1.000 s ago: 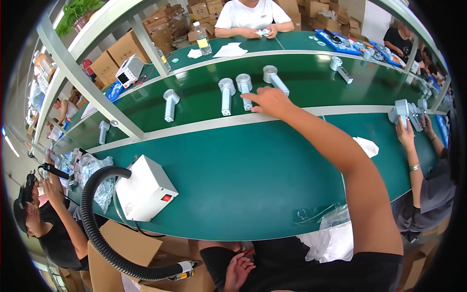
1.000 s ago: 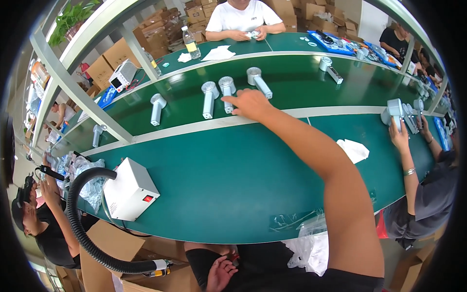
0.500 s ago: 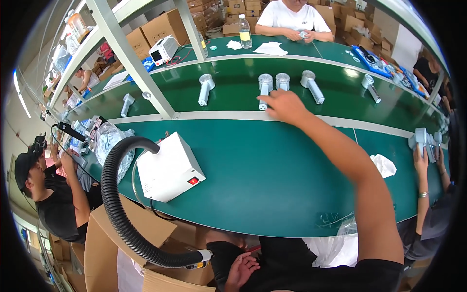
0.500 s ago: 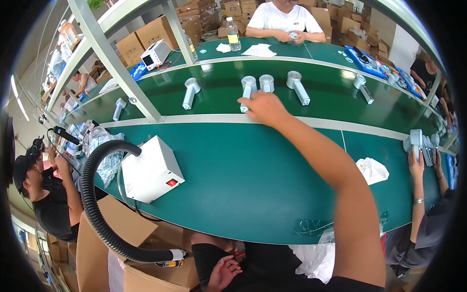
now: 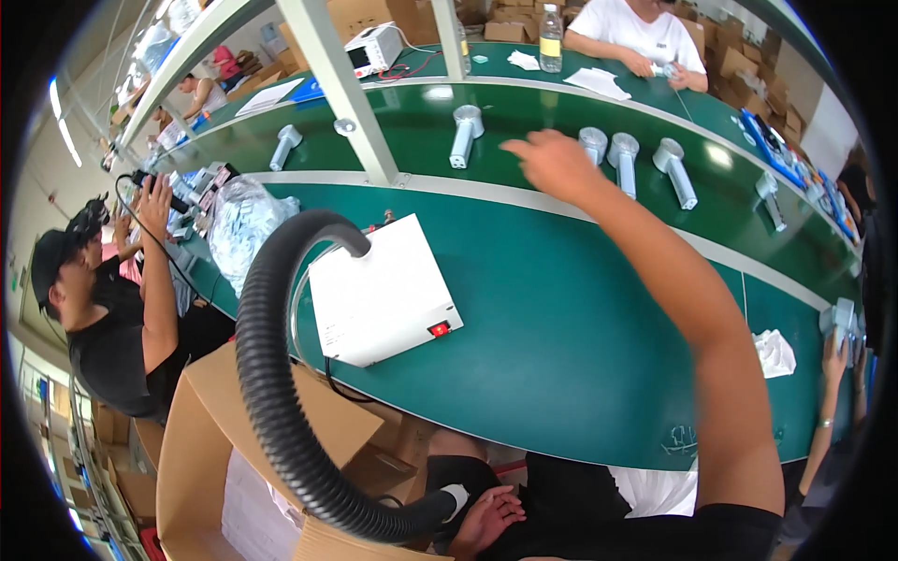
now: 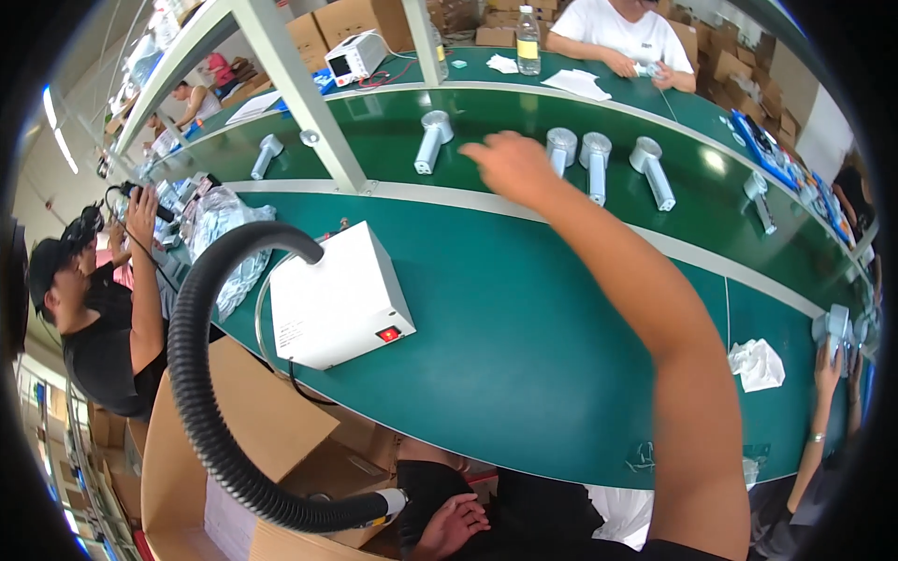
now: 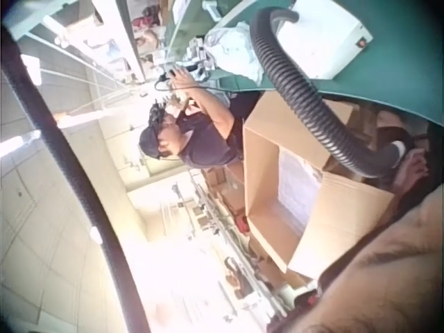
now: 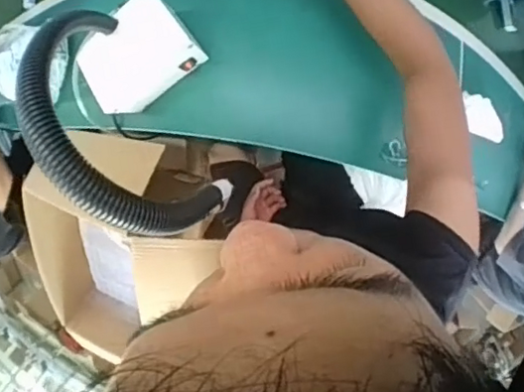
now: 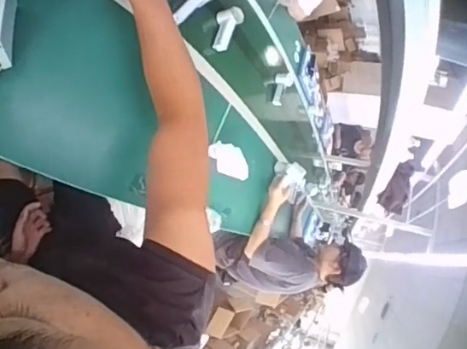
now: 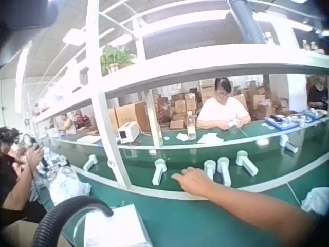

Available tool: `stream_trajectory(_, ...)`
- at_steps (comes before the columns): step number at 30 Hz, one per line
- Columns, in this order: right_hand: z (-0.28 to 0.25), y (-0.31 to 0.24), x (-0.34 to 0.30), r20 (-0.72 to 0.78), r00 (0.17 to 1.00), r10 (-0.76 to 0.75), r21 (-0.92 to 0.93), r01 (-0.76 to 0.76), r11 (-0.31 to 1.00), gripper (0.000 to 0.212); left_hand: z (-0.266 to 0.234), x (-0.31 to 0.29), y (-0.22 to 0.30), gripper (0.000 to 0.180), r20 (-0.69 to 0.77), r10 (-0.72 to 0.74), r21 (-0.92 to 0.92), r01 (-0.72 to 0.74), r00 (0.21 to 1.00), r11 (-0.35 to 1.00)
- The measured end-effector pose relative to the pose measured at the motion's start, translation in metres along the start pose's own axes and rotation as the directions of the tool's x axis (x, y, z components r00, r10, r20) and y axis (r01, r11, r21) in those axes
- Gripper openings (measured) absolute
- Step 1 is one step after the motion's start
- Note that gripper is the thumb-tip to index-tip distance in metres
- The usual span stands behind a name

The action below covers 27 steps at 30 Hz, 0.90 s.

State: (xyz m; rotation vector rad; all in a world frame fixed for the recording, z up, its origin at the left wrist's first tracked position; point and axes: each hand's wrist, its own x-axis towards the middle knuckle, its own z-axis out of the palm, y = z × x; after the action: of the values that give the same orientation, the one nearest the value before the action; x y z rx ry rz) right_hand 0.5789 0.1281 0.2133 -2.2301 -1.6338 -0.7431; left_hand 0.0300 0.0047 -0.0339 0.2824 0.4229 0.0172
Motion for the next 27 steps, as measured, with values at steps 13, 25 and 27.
stream_trajectory(13,0.107,-0.024,0.069,0.242,0.964,0.113,0.166,-0.156,0.974,0.057,0.018,0.007,0.004,0.046,-0.040,0.010,0.008,-0.010,0.999,1.000)
stream_trajectory(25,-0.063,-0.044,-0.094,0.523,0.850,-0.062,0.200,-0.052,0.979,0.062,0.013,0.005,-0.014,0.038,0.063,-0.039,0.123,0.031,0.997,0.992)
stream_trajectory(27,-0.068,-0.045,-0.125,0.462,0.881,-0.104,0.215,0.002,0.977,0.060,0.010,-0.001,-0.019,0.036,0.043,-0.020,0.165,0.013,0.999,0.986)
